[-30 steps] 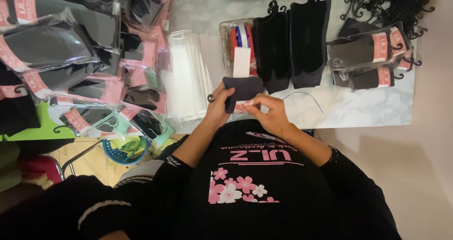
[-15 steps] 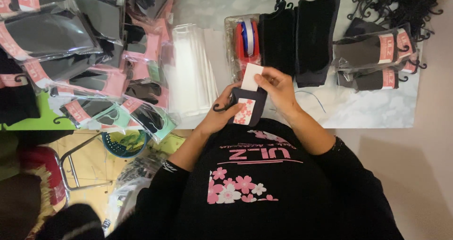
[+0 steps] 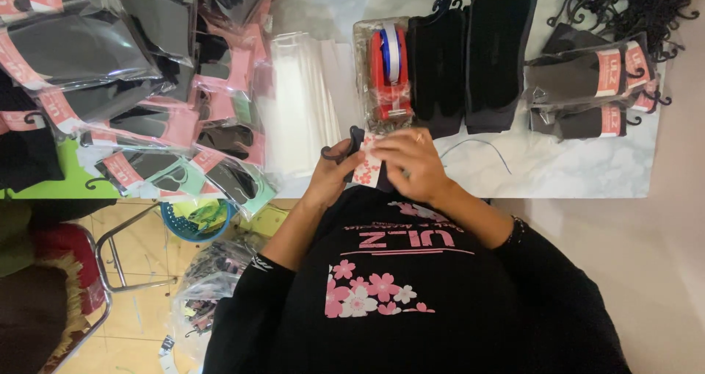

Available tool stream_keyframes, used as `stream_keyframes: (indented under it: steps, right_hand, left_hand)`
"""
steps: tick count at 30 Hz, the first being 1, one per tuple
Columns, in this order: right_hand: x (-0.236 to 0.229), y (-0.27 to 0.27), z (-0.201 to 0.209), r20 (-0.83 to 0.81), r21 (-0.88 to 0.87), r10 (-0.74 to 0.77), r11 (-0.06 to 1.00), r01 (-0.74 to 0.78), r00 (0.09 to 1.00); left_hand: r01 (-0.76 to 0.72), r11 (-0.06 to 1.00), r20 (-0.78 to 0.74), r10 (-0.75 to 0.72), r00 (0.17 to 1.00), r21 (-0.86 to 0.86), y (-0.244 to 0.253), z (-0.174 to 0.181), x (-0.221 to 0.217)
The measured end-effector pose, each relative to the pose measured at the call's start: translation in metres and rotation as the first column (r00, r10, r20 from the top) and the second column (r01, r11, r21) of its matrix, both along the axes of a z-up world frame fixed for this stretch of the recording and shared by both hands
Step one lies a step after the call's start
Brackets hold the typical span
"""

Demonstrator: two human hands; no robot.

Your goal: The person is manually packaging black garments into clear plastic sleeves at a workspace.

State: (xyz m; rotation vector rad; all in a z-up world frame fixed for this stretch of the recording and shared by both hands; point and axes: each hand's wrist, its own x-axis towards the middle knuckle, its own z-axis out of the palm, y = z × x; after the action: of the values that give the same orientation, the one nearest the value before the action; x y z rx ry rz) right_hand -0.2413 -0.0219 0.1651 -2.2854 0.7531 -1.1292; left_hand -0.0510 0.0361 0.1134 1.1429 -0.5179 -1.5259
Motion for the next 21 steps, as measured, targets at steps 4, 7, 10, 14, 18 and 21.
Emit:
stream_keyframes:
  steps: [4,7,10,14,18,21]
  right_hand:
    - [0.008,-0.016,-0.012,0.135,0.096,-0.062,0.994,0.049,0.989]
    - [0.014,-0.014,0.001,0.019,-0.084,-0.047,0.995,0.048,0.999]
    - [0.014,-0.012,-0.001,-0.056,-0.246,-0.074,0.968,0.059,0.996]
    - [0.009,-0.023,-0.008,-0.005,-0.081,-0.185,0.98,0.184,0.983]
    - [0.003,-0.054,-0.03,-0.189,0.424,-0.431,0.775,0.469,0.883]
    - [-0.008,-0.062,-0.089,-0.115,0.669,-0.411,0.641,0.377,0.904]
  left_hand:
    - [0.057,0.997,0.176,-0.048,0.983,-0.047,-0.003,0.021,0.005]
    - [0.079,0.995,0.246,-0.06,0.968,-0.068,0.002,-0.013,0.013]
    - [0.007,0.999,0.139,0.0,0.99,-0.045,0.004,-0.018,0.012]
    - [0.108,0.994,0.293,-0.097,0.951,-0.023,0.004,0.006,0.015]
    - [0.142,0.99,0.357,-0.137,0.924,0.012,0.011,-0.013,0.021]
    - [0.169,0.985,0.373,-0.166,0.913,0.027,0.011,0.011,0.019]
